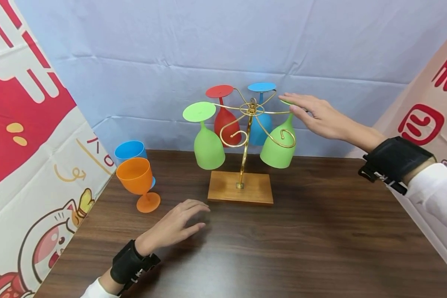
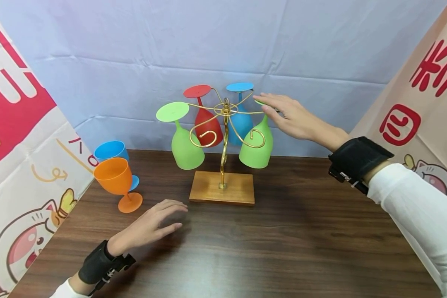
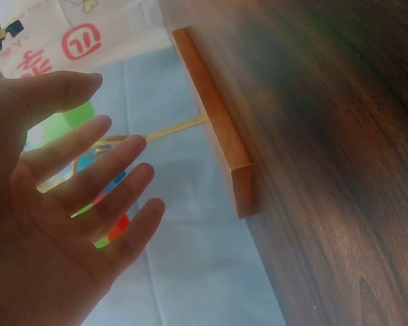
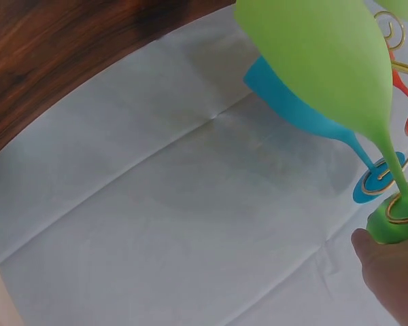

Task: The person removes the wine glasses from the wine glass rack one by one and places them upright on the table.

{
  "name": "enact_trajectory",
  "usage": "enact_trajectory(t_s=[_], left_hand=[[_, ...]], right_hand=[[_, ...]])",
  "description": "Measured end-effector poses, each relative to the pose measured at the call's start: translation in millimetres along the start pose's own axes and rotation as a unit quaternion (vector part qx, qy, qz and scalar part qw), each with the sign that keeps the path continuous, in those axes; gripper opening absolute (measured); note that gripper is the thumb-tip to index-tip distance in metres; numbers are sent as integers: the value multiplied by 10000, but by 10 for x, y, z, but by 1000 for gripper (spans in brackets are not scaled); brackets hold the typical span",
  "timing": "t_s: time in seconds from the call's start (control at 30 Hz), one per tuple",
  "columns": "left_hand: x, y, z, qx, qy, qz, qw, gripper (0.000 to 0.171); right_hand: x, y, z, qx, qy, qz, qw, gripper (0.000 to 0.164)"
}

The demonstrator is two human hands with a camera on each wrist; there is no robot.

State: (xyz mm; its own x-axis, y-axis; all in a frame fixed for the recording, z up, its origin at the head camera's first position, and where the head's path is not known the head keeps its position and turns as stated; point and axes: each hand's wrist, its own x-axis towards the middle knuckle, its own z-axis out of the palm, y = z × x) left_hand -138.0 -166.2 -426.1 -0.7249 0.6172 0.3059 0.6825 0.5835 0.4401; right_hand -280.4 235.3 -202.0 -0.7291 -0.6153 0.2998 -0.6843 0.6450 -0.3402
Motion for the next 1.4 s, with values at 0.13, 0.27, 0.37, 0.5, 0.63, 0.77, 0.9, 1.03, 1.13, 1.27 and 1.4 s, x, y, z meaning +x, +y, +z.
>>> enact_trajectory(t_s=[0.13,0.27,0.37,0.5,0.63,0.77,0.9,1.03,1.13,1.27,1.4], left_hand=[[-11,-5,1,31,16,-133,9999,39],[-25,-14,4,62,14,-246,9997,40],[-28,-16,-2,49,0,-285,9996,40],[-19,-14,-8,49,-30,-288,9996,40],[-17,-26,3,91,-35,-242,9997,39],[-19,-32,18,107,-42,-218,9997,40],[-18,-31,27,97,-45,-219,9997,40],[-16,-27,25,83,-35,-212,9997,40],[-13,-25,25,81,-25,-200,9998,39],[-10,-22,22,83,-18,-216,9997,39],[-12,-20,17,106,-7,-228,9997,39]], right_hand=[[23,27,-3,-30,-10,29,10000,48],[23,32,-10,27,-56,139,9999,49],[21,28,-19,26,-72,161,9998,48],[24,32,-28,-40,-52,80,9999,49],[28,33,-29,-112,-53,27,9999,48],[42,32,-24,-189,-73,-9,9998,48],[64,26,-22,-283,-117,-23,9995,49],[87,9,-30,-435,-214,-64,9988,49],[95,-4,-40,-546,-251,-98,9981,49],[104,-11,-46,-644,-244,-103,9976,49],[110,-10,-43,-745,-258,-170,9967,50]])
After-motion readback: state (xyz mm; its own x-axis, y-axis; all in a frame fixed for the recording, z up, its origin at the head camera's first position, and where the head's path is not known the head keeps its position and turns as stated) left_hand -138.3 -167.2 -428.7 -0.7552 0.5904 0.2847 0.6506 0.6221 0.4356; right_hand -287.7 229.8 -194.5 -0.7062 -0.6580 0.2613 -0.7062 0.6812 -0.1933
